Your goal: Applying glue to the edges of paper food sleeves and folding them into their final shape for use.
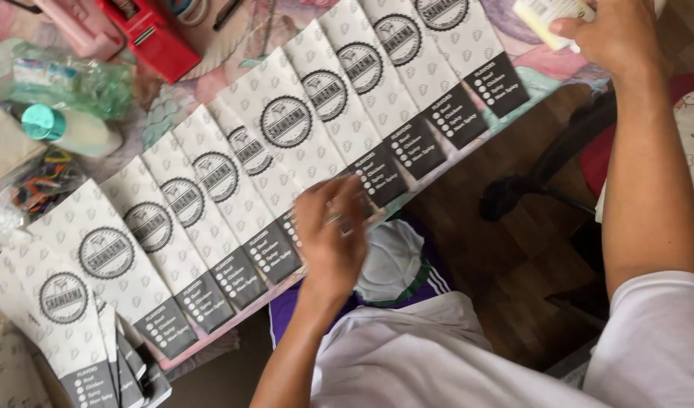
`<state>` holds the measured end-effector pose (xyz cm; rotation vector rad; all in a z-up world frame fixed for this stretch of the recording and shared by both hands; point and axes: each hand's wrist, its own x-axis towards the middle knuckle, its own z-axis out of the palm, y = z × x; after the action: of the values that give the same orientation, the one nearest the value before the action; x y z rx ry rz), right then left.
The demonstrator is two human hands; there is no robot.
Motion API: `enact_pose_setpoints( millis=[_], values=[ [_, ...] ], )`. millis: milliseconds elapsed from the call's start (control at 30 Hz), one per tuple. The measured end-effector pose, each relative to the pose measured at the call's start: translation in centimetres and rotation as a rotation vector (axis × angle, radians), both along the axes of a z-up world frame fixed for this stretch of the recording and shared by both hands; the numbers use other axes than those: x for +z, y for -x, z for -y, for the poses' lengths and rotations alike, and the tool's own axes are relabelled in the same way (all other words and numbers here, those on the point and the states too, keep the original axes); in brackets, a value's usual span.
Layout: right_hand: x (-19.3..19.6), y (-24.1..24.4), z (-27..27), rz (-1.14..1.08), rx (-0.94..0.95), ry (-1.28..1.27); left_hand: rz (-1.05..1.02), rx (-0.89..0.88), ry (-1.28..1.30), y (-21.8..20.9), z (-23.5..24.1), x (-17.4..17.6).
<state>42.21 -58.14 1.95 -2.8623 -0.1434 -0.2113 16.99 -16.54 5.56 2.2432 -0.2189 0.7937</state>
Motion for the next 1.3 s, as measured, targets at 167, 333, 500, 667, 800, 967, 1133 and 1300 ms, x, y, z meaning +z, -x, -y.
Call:
enact_pose_setpoints(
  millis=[167,333,500,667,800,967,1133,1300],
  values=[
    [2.8,2.1,-1.2,-0.23,-0.094,-0.026,0.0,-0.299,0.008,-9.3,11.9,-2.5],
    [0.3,6.6,1.6,0.121,0.034,-1.16,-0.063,-0.269,-0.188,-15.9,18.8,-8.4],
    [2.9,12.8,-1.0,0.18,-0.052,-1.335,-0.098,-0.219,-0.189,-16.2,19.1,-9.2],
    [1.6,13.8,-2.7,0.338,0.102,-1.255,-0.139,-0.209,-0.158,-15.9,18.7,-9.4],
    [-0.1,13.4,-3.5,0.455,0.084,-1.212,-0.169,-0.218,-0.197,-15.7,18.5,-9.0],
    [-0.8,13.9,-5.2,0.385,0.065,-1.201,-0.227,-0.232,-0.206,-15.1,18.1,-8.5],
    [0.1,14.2,-5.8,0.312,0.041,-1.134,-0.265,-0.265,-0.206,-14.8,17.6,-8.0],
    [-0.7,13.6,-4.5,0.405,0.006,-1.132,-0.262,-0.259,-0.206,-14.8,17.7,-8.3]
  ],
)
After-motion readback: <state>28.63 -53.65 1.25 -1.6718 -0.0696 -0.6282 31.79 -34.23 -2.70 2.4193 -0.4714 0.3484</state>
